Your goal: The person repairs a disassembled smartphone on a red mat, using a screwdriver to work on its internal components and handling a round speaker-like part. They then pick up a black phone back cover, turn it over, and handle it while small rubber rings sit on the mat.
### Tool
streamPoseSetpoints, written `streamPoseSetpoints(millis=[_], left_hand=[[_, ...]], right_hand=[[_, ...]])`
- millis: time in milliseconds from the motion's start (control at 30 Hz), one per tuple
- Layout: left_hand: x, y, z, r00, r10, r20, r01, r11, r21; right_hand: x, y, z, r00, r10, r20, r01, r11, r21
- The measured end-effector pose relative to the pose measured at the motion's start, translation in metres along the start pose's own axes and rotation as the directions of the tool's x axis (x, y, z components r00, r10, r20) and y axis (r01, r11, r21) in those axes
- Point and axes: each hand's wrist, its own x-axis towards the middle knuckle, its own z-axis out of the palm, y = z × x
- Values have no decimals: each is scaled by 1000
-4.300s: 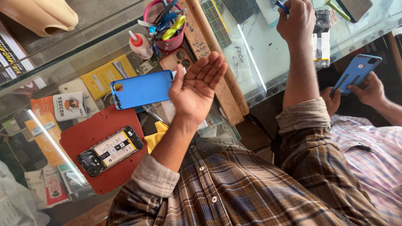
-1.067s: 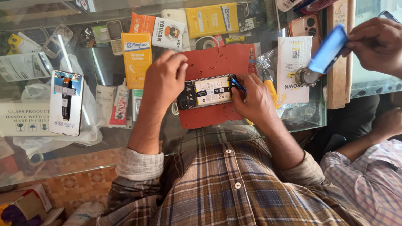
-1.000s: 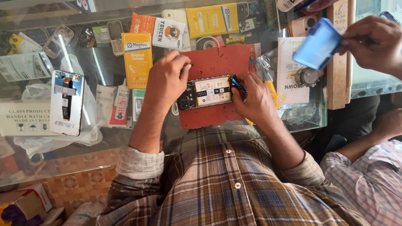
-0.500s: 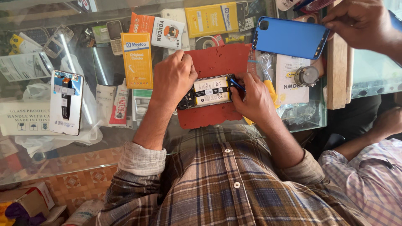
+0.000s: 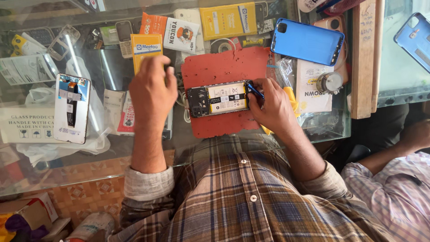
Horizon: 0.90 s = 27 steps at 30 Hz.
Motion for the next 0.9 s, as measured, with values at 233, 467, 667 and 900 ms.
streamPoseSetpoints(millis=[233,467,667,900], left_hand=[[-1,22,13,980,18,196,-9,999,-44],[2,19,30,974,108,197,-119,992,48],[5,21,43,973,152,173,-175,976,130],[-21,14,24,971,-155,180,234,500,-834]], right_hand=[[2,0,-2,996,80,47,-81,997,9],[-5,19,-9,965,255,60,-261,924,280],[-12,24,-26,951,310,11,-235,695,679],[-38,-14,-14,997,64,-31,-31,783,622]])
